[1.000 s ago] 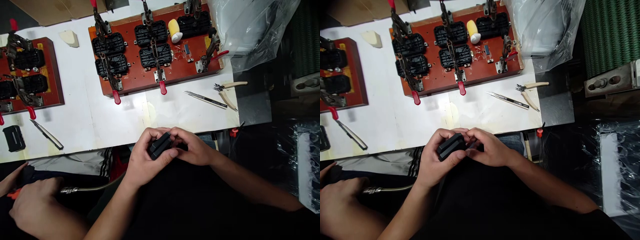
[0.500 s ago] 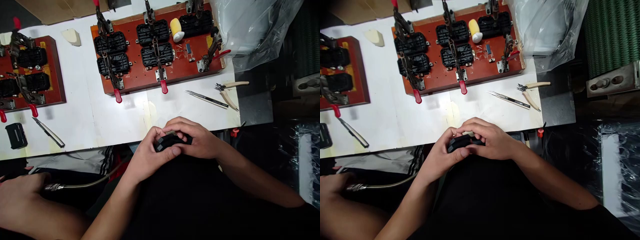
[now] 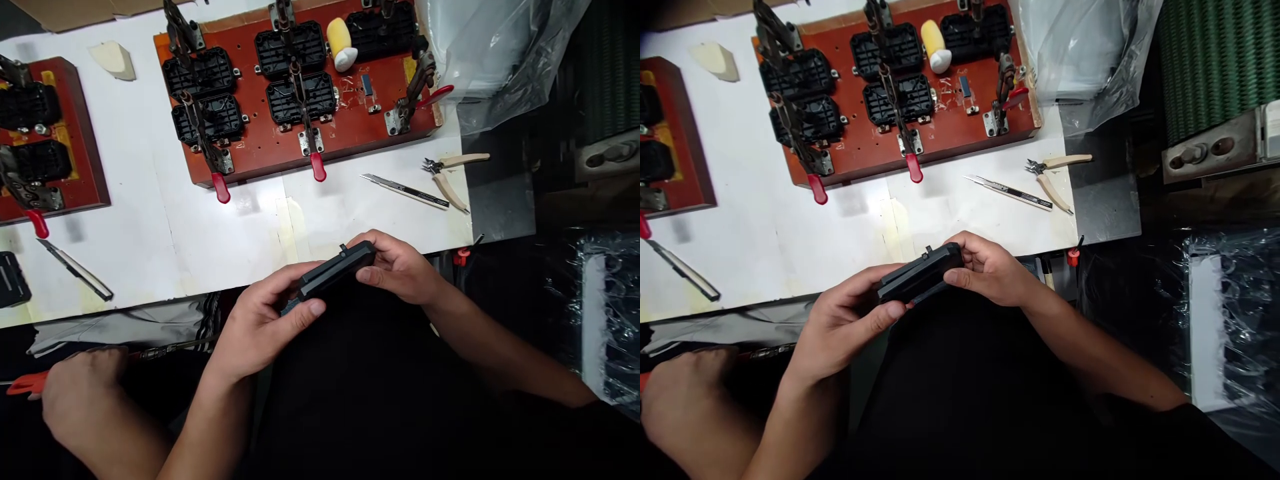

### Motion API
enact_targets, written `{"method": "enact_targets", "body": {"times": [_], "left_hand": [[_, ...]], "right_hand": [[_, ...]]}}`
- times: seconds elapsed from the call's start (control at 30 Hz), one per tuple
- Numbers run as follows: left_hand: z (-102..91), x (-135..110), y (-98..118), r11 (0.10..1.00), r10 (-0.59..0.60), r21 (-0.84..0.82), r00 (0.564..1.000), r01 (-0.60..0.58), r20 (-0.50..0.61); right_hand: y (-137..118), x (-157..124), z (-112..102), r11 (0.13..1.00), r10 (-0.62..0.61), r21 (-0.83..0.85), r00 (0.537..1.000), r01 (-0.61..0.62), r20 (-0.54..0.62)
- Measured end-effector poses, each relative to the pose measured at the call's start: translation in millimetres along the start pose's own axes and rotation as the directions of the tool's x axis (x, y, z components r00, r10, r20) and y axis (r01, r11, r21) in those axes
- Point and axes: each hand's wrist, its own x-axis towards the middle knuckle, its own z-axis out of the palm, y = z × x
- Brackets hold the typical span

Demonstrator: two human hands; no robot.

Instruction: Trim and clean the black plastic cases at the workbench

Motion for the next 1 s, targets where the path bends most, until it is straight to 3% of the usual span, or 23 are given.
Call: {"method": "enact_targets", "body": {"times": [0.13,0.3,0.6,0.73,0.87,1.0], "left_hand": [[3.0,0.8,0.4,0.994,0.089,0.066,0.995,-0.085,-0.053],[4.2,2.7,4.2,0.985,0.169,-0.025,0.985,-0.169,-0.027],[2.6,2.8,2.4,0.98,0.188,-0.051,0.981,-0.19,-0.042],[1.8,3.0,0.5,0.98,0.192,-0.049,0.981,-0.193,-0.031],[1.5,4.6,3.4,0.976,0.17,0.151,0.983,-0.157,-0.073],[3.2,8.0,8.6,0.899,0.206,0.405,0.977,-0.167,-0.055]], "right_hand": [[-2.1,-2.3,3.3,0.997,-0.037,-0.067,0.999,0.035,-0.026],[-7.3,-1.7,7.2,0.983,-0.153,-0.106,0.988,0.151,-0.016],[-6.5,-1.1,10.5,0.974,-0.165,-0.163,0.986,0.16,-0.013],[-6.4,-0.6,9.7,0.941,-0.217,-0.268,0.976,0.207,-0.009],[-7.4,2.2,6.8,0.814,-0.315,-0.521,0.949,0.255,-0.027],[-4.3,7.6,7.8,0.723,-0.325,-0.62,0.942,0.304,0.083]]}}
